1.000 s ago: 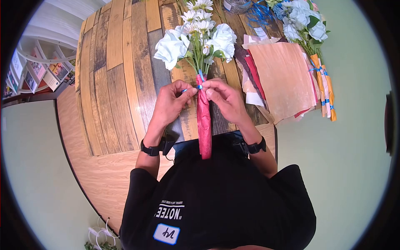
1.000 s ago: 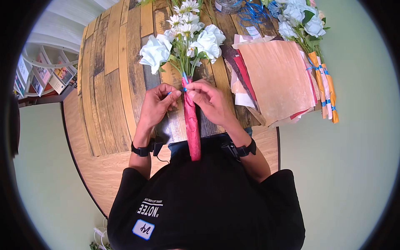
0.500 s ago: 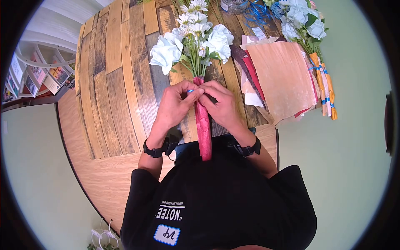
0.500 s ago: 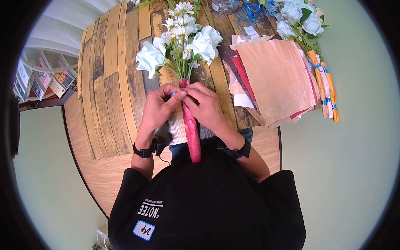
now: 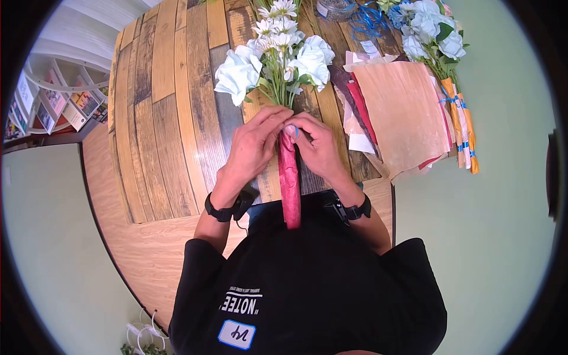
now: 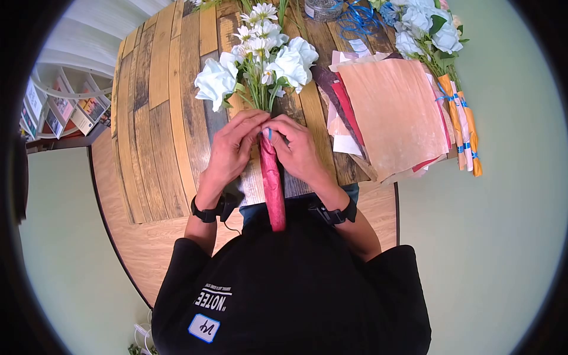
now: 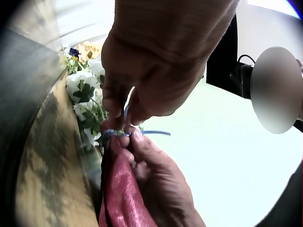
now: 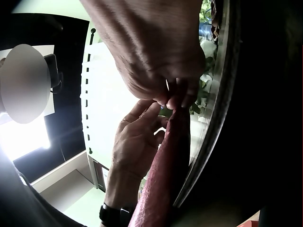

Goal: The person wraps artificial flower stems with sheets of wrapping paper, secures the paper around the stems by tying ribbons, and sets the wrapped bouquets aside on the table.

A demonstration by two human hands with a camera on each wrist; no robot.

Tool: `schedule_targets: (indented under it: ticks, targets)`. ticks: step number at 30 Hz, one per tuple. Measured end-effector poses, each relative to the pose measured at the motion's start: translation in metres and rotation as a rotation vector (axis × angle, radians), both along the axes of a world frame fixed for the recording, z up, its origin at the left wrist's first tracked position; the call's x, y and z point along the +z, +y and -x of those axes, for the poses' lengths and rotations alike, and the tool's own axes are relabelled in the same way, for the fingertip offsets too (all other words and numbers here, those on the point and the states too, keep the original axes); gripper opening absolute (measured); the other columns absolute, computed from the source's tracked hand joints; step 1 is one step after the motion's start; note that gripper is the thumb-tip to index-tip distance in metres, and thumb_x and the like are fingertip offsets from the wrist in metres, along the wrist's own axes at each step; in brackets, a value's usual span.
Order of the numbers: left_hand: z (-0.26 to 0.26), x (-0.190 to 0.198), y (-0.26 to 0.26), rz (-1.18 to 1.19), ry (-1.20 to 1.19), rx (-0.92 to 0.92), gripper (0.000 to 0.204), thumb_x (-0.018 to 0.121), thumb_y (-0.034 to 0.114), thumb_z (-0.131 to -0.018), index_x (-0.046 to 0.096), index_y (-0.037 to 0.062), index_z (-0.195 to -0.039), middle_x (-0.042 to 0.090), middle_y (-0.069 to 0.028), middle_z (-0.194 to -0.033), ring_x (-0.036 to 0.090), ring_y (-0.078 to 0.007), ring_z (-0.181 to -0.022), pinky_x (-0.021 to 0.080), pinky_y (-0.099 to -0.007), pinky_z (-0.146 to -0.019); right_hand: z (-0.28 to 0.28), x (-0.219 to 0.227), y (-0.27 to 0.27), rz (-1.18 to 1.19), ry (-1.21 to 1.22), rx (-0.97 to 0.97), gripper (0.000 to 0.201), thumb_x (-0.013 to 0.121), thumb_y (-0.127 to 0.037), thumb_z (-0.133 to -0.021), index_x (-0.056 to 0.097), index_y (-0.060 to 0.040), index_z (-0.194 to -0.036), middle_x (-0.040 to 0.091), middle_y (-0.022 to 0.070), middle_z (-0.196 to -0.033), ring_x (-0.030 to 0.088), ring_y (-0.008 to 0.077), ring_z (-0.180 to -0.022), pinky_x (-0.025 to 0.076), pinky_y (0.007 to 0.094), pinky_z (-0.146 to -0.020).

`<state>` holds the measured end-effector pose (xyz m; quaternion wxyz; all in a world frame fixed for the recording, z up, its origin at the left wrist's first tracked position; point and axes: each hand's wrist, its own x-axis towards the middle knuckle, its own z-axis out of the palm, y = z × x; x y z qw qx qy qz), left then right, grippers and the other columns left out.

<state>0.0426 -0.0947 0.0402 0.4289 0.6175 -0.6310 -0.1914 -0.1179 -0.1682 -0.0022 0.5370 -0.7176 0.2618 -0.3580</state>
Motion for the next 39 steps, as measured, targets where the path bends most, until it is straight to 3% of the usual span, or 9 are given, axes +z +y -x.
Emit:
schedule_targets:
  ticks: [8, 10, 14, 16, 20, 23, 26, 28, 39]
  targets:
    - [-0.004, -0.008, -0.001, -0.162, 0.193, -0.018, 0.028, 0.056, -0.009, -0.09, 0.067, -0.0039, -0.116, 0.067, -0.0174, -0.108, 0.068, -0.0335, -0.095, 0.054, -0.0352, -0.083, 0.001, 0.0, 0.0, 0.079, -0.007, 0.027, 0.012, 0.063, -0.003, -0.097, 0.069, 0.0034, -0.106, 0.067, 0.0107, -0.099, 0.064, 0.0191, -0.087, 0.051, 0.0294, -0.08]
    - [-0.004, -0.016, -0.001, -0.077, 0.165, 0.005, 0.027, 0.057, -0.009, -0.094, 0.071, 0.0008, -0.115, 0.069, -0.0097, -0.104, 0.065, -0.017, -0.082, 0.054, -0.0276, -0.074, 0.001, -0.001, 0.0, 0.082, -0.01, 0.031, 0.013, 0.064, -0.002, -0.096, 0.069, 0.0033, -0.106, 0.067, 0.0109, -0.099, 0.064, 0.0191, -0.087, 0.051, 0.0293, -0.079]
    - [0.0, -0.017, 0.001, -0.013, 0.146, 0.047, 0.024, 0.058, -0.007, -0.095, 0.072, 0.0007, -0.113, 0.069, -0.0088, -0.099, 0.065, -0.0161, -0.081, 0.053, -0.0279, -0.074, 0.0, -0.003, 0.004, -0.017, -0.056, -0.007, 0.014, 0.065, 0.0, -0.095, 0.071, 0.0043, -0.107, 0.067, 0.0092, -0.1, 0.063, 0.0141, -0.088, 0.05, 0.0257, -0.078]
    - [0.002, -0.012, 0.003, -0.103, 0.211, 0.069, 0.022, 0.058, -0.007, -0.092, 0.069, -0.0014, -0.11, 0.068, -0.0157, -0.1, 0.069, -0.032, -0.093, 0.054, -0.0358, -0.083, -0.001, -0.005, 0.006, -0.093, -0.075, -0.024, 0.013, 0.065, 0.0, -0.095, 0.071, 0.0049, -0.107, 0.067, 0.0084, -0.1, 0.062, 0.0123, -0.088, 0.05, 0.0244, -0.078]
    - [0.005, -0.014, 0.004, -0.108, 0.212, 0.098, 0.019, 0.058, -0.007, -0.092, 0.069, -0.0019, -0.108, 0.068, -0.016, -0.1, 0.068, -0.0331, -0.094, 0.054, -0.0362, -0.083, -0.005, -0.011, 0.01, -0.146, -0.116, -0.079, 0.012, 0.069, -0.003, -0.093, 0.071, 0.0027, -0.104, 0.069, 0.0095, -0.096, 0.065, 0.0153, -0.086, 0.051, 0.0274, -0.079]
    - [0.006, -0.017, 0.004, -0.069, 0.177, 0.105, 0.018, 0.06, -0.004, -0.095, 0.07, -0.0002, -0.109, 0.069, -0.0111, -0.099, 0.067, -0.0204, -0.086, 0.053, -0.0297, -0.079, -0.007, -0.012, 0.013, -0.154, -0.129, -0.113, 0.012, 0.069, -0.004, -0.094, 0.071, 0.0029, -0.104, 0.069, 0.0088, -0.095, 0.064, 0.0144, -0.085, 0.051, 0.0269, -0.077]
    - [0.008, -0.02, 0.004, -0.039, 0.189, 0.114, 0.019, 0.059, -0.005, -0.095, 0.07, -0.0002, -0.11, 0.068, -0.0125, -0.1, 0.068, -0.0236, -0.091, 0.053, -0.0316, -0.081, -0.007, -0.01, 0.014, -0.153, -0.12, -0.132, 0.012, 0.069, -0.004, -0.094, 0.071, 0.0033, -0.103, 0.068, 0.0082, -0.094, 0.063, 0.0135, -0.083, 0.05, 0.0265, -0.076]
    - [0.009, -0.018, 0.004, -0.052, 0.213, 0.095, 0.019, 0.058, -0.005, -0.094, 0.067, -0.002, -0.11, 0.066, -0.0168, -0.1, 0.067, -0.0351, -0.093, 0.053, -0.0378, -0.083, -0.007, -0.009, 0.014, -0.144, -0.104, -0.13, 0.012, 0.069, -0.004, -0.094, 0.07, 0.0035, -0.103, 0.068, 0.0079, -0.094, 0.062, 0.0131, -0.083, 0.05, 0.0263, -0.076]
    - [0.01, -0.027, 0.005, -0.023, 0.199, 0.103, 0.022, 0.057, -0.006, -0.092, 0.066, -0.0026, -0.111, 0.065, -0.017, -0.102, 0.066, -0.0346, -0.094, 0.053, -0.0374, -0.083, -0.008, -0.018, 0.017, -0.265, -0.143, -0.128, 0.013, 0.066, -0.007, -0.098, 0.067, 0.0033, -0.106, 0.063, 0.0038, -0.093, 0.058, 0.0077, -0.075, 0.048, 0.0229, -0.068]
